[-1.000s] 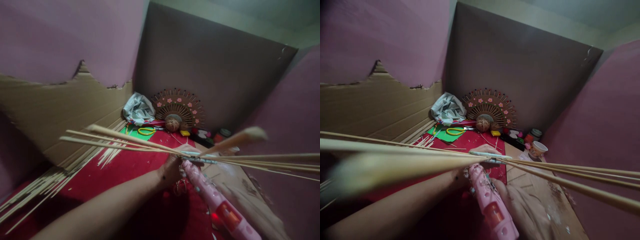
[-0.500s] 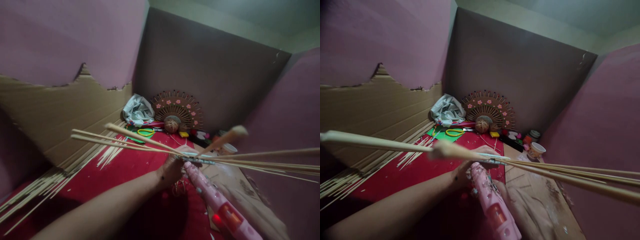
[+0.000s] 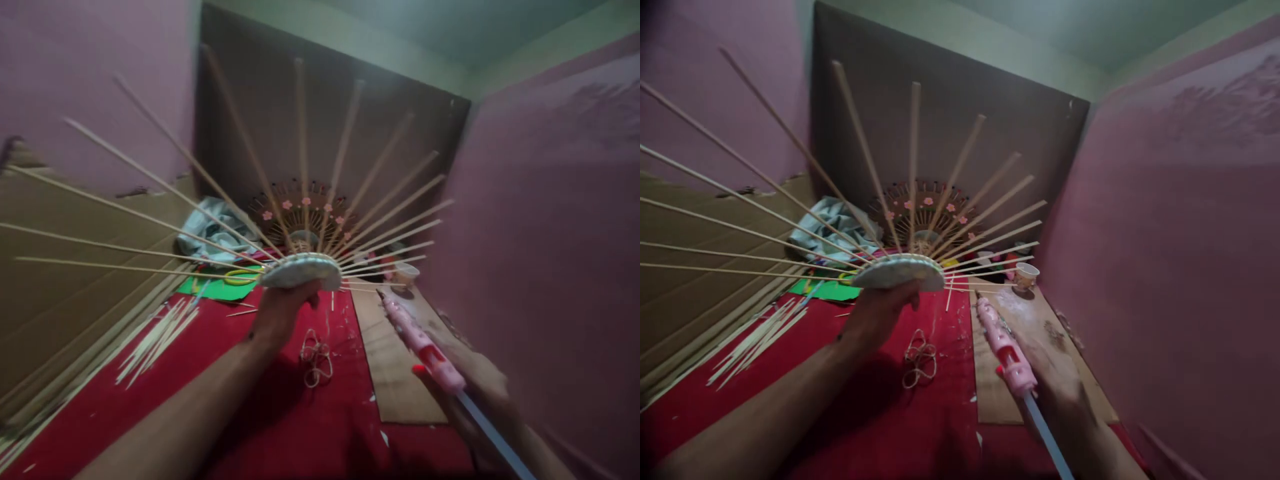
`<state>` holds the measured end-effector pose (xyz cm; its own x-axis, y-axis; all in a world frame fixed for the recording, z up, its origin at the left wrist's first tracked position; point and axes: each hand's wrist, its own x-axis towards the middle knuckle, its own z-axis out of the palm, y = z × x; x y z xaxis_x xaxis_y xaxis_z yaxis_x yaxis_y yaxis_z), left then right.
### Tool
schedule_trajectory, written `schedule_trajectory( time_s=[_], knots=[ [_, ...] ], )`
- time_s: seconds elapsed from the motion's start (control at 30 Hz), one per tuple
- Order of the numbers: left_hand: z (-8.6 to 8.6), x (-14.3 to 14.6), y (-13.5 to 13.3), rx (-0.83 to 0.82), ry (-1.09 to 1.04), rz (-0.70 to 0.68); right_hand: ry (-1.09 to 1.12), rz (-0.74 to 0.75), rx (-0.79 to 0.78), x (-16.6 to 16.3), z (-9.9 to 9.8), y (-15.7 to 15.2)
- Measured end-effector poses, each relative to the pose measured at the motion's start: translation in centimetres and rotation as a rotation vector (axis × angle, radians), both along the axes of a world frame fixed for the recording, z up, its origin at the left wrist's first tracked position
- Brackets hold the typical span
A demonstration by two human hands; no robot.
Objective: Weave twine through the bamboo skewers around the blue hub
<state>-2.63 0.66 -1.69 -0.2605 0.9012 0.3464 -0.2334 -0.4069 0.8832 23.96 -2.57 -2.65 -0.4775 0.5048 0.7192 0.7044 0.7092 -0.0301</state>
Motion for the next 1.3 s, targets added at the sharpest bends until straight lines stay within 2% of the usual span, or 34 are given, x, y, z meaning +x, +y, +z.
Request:
schedule_trajectory(
  time_s=[0.13, 0.17, 0.27, 0.37, 0.47, 0.57, 0.6, 0.67, 0.73, 0.8, 0.93, 1.0, 1.07, 1.17, 1.3],
  knots=[
    [0.0, -0.3, 1.0, 0.043, -0.376, -0.043, -0.076, -0.144, 0.019, 3.7, -2.0, 1.9],
    [-0.1, -0.3, 1.2, 0.033, -0.428, -0.05, -0.163, -0.228, 0.027, 4.5, -2.7, 2.4],
    [-0.4, -0.4, 1.5, -0.015, -0.494, -0.086, -0.32, -0.452, -0.067, 6.2, -4.5, 3.9],
    [-0.6, -0.5, 1.4, -0.048, -0.542, -0.137, -0.358, -0.536, -0.199, 7.4, -5.3, 4.8],
    [-0.4, -0.5, 1.3, -0.093, -0.609, -0.159, -0.418, -0.477, -0.337, 8.0, -4.5, 5.0],
    [-0.1, -0.4, 0.9, -0.137, -0.676, -0.209, -0.354, -0.468, -0.319, 6.4, -2.7, 4.4],
    [0.0, -0.3, 0.8, -0.147, -0.7, -0.233, -0.263, -0.434, -0.309, 5.1, -2.0, 4.1],
    [0.1, -0.2, 0.5, -0.173, -0.749, -0.295, -0.008, -0.257, -0.391, 1.6, -0.9, 3.3],
    [0.0, -0.1, 0.2, -0.198, -0.779, -0.366, 0.22, 0.002, -0.574, -2.5, -0.2, 2.7],
    [-0.1, -0.1, 0.0, -0.209, -0.768, -0.417, 0.475, 0.22, -0.684, -6.2, 0.2, 2.4],
    [-0.3, -0.2, -0.1, -0.193, -0.739, -0.418, 1.029, 0.493, -1.08, -10.5, 0.2, 2.3],
    [-0.2, -0.2, -0.1, -0.192, -0.73, -0.411, 1.198, 0.508, -1.188, -11.4, 0.1, 2.3],
    [-0.1, -0.2, -0.2, -0.193, -0.718, -0.404, 1.282, 0.451, -1.178, -11.9, 0.0, 2.2],
    [-0.2, -0.1, -0.3, -0.198, -0.706, -0.379, 1.27, 0.362, -1.09, -12.2, 0.0, 2.0],
    [-0.3, 0.1, -0.2, -0.209, -0.67, -0.336, 1.097, 0.281, -0.881, -12.4, 0.0, 1.6]
  ],
)
